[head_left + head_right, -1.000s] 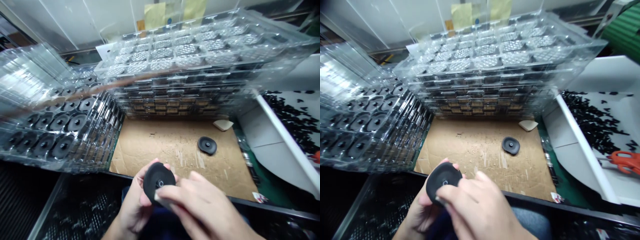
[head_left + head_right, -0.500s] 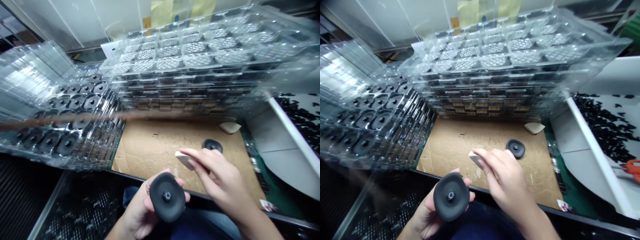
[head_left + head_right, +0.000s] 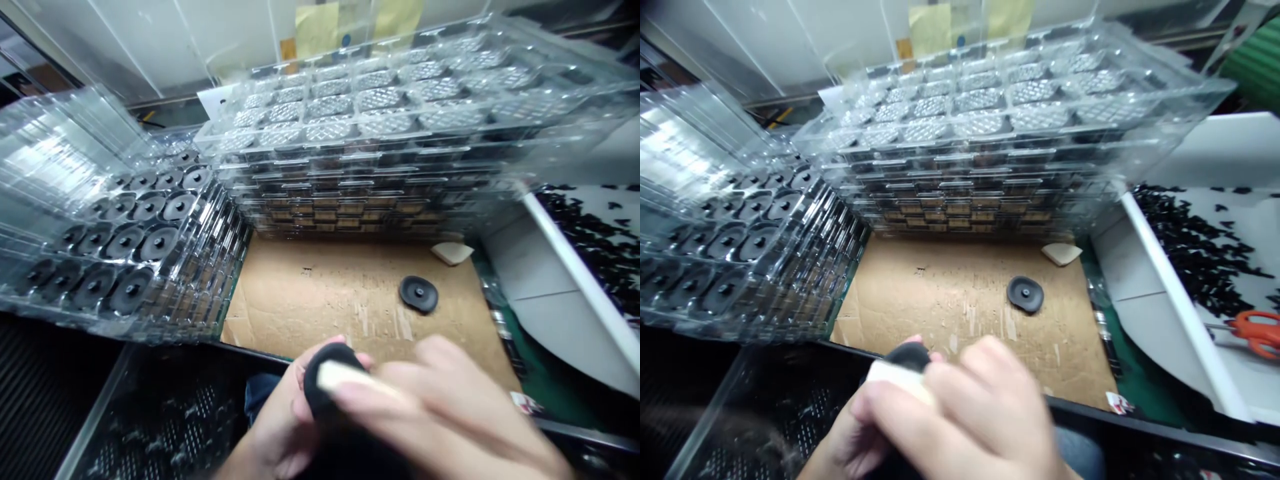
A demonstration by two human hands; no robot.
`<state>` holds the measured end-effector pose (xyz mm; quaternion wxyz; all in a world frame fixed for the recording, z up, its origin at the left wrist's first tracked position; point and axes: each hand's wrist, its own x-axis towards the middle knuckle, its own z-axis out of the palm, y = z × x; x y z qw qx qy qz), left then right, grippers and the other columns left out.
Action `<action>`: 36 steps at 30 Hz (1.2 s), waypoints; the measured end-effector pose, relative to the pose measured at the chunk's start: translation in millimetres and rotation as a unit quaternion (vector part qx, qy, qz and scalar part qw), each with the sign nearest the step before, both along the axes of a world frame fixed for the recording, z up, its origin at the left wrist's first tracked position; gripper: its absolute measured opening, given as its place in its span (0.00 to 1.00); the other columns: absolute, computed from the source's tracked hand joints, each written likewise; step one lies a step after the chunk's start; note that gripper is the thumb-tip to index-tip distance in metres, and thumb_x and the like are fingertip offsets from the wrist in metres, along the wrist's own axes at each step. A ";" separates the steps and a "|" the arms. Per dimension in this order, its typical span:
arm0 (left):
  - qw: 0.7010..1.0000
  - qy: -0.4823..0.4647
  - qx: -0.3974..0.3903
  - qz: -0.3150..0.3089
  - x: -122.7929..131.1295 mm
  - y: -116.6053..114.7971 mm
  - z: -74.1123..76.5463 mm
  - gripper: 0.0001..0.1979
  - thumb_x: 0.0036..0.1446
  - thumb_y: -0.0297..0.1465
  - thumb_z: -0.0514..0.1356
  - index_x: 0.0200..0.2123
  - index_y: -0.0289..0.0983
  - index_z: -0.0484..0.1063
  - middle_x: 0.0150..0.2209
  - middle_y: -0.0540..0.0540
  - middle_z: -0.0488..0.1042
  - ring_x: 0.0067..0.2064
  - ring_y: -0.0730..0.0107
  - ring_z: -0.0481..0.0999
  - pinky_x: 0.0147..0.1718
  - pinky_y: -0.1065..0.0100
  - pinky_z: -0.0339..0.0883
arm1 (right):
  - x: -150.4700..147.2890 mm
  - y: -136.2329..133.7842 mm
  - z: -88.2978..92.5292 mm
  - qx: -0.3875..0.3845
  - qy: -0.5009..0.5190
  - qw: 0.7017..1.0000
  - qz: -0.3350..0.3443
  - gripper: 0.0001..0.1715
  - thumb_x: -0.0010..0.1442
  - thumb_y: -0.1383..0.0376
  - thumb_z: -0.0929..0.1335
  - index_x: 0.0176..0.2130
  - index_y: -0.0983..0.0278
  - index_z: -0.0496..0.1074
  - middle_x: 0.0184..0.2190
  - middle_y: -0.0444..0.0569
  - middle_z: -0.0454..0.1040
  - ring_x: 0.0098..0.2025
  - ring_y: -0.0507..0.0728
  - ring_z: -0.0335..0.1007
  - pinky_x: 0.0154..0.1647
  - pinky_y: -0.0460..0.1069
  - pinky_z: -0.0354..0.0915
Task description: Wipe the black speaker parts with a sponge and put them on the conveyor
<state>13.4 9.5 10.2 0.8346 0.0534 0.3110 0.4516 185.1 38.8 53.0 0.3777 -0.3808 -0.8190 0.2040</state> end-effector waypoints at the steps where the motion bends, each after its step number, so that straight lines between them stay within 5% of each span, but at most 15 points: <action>1: 1.000 0.024 -0.006 0.006 0.9 -0.6 0.2 0.24 0.35 0.33 0.72 0.41 0.38 0.75 0.39 0.44 0.79 0.41 0.66 0.76 0.46 0.69 0.63 | -0.7 0.8 4.6 0.005 -0.029 0.999 0.044 0.16 0.60 0.68 0.61 0.47 0.57 0.70 0.27 0.46 0.74 0.27 0.54 0.69 0.29 0.49 0.64; 5: 0.999 0.049 -0.015 0.018 3.7 -3.3 -1.2 0.31 0.26 0.38 0.73 0.40 0.41 0.76 0.37 0.46 0.80 0.39 0.65 0.76 0.43 0.68 0.65 | 2.8 3.7 0.7 -0.017 -0.096 0.994 0.042 0.20 0.61 0.71 0.58 0.49 0.60 0.70 0.24 0.46 0.71 0.24 0.53 0.65 0.26 0.48 0.60; 9: 0.998 0.045 -0.012 0.036 4.2 -3.5 -2.7 0.29 0.28 0.39 0.73 0.40 0.41 0.76 0.42 0.45 0.78 0.43 0.64 0.75 0.46 0.66 0.64 | 3.4 1.4 -3.9 -0.036 -0.012 0.997 0.061 0.20 0.60 0.73 0.60 0.50 0.59 0.67 0.32 0.46 0.74 0.31 0.53 0.68 0.30 0.48 0.62; 14: 0.995 0.074 -0.038 0.047 2.7 -0.4 -1.6 0.27 0.37 0.38 0.70 0.45 0.41 0.74 0.44 0.45 0.77 0.45 0.66 0.74 0.45 0.70 0.64 | 1.1 1.4 -5.6 -0.053 -0.092 0.994 0.017 0.21 0.60 0.74 0.60 0.49 0.59 0.69 0.29 0.46 0.74 0.27 0.53 0.67 0.28 0.48 0.62; 18: 0.997 0.049 -0.037 0.050 7.3 4.8 -3.5 0.25 0.36 0.37 0.71 0.42 0.40 0.75 0.41 0.46 0.78 0.44 0.66 0.74 0.45 0.70 0.64 | -3.2 7.5 -12.8 -0.042 0.024 0.998 0.027 0.18 0.60 0.73 0.61 0.48 0.62 0.69 0.32 0.47 0.76 0.30 0.53 0.69 0.32 0.49 0.64; 23: 0.991 0.055 -0.043 0.117 4.6 9.8 -14.0 0.26 0.36 0.39 0.70 0.43 0.40 0.74 0.43 0.44 0.77 0.44 0.62 0.75 0.44 0.66 0.67 | 5.3 11.7 -54.8 -0.242 0.030 0.968 -0.065 0.11 0.61 0.64 0.63 0.40 0.58 0.74 0.37 0.45 0.77 0.38 0.54 0.74 0.36 0.47 0.69; 27: 0.992 0.049 -0.035 0.112 1.3 11.2 -14.6 0.27 0.36 0.39 0.70 0.43 0.39 0.74 0.46 0.43 0.76 0.45 0.60 0.75 0.44 0.66 0.67 | 3.4 0.5 -105.7 -0.275 0.024 0.956 -0.098 0.12 0.59 0.62 0.64 0.39 0.61 0.76 0.34 0.47 0.79 0.35 0.57 0.76 0.35 0.50 0.72; 29: 0.992 0.061 -0.028 0.107 2.6 12.1 -11.4 0.28 0.34 0.38 0.70 0.43 0.40 0.74 0.46 0.43 0.76 0.45 0.59 0.74 0.42 0.67 0.68 | 2.6 -2.1 -114.6 -0.278 0.017 0.956 -0.091 0.11 0.58 0.63 0.65 0.38 0.61 0.77 0.32 0.47 0.79 0.33 0.57 0.76 0.33 0.50 0.72; 32: 0.991 0.087 -0.022 0.101 8.0 13.6 -6.5 0.30 0.32 0.39 0.71 0.43 0.40 0.74 0.46 0.43 0.76 0.43 0.60 0.75 0.37 0.69 0.68 | 3.3 1.2 -93.8 -0.271 0.030 0.953 -0.133 0.13 0.61 0.63 0.63 0.42 0.61 0.74 0.40 0.49 0.78 0.39 0.56 0.75 0.34 0.47 0.71; 36: 0.988 0.115 -0.039 0.094 14.6 12.7 -5.9 0.30 0.28 0.38 0.73 0.41 0.39 0.75 0.39 0.46 0.78 0.38 0.66 0.75 0.34 0.73 0.67 | -9.3 5.7 -36.0 -0.154 0.088 0.973 -0.146 0.15 0.61 0.66 0.62 0.48 0.60 0.68 0.42 0.47 0.75 0.40 0.53 0.72 0.34 0.45 0.68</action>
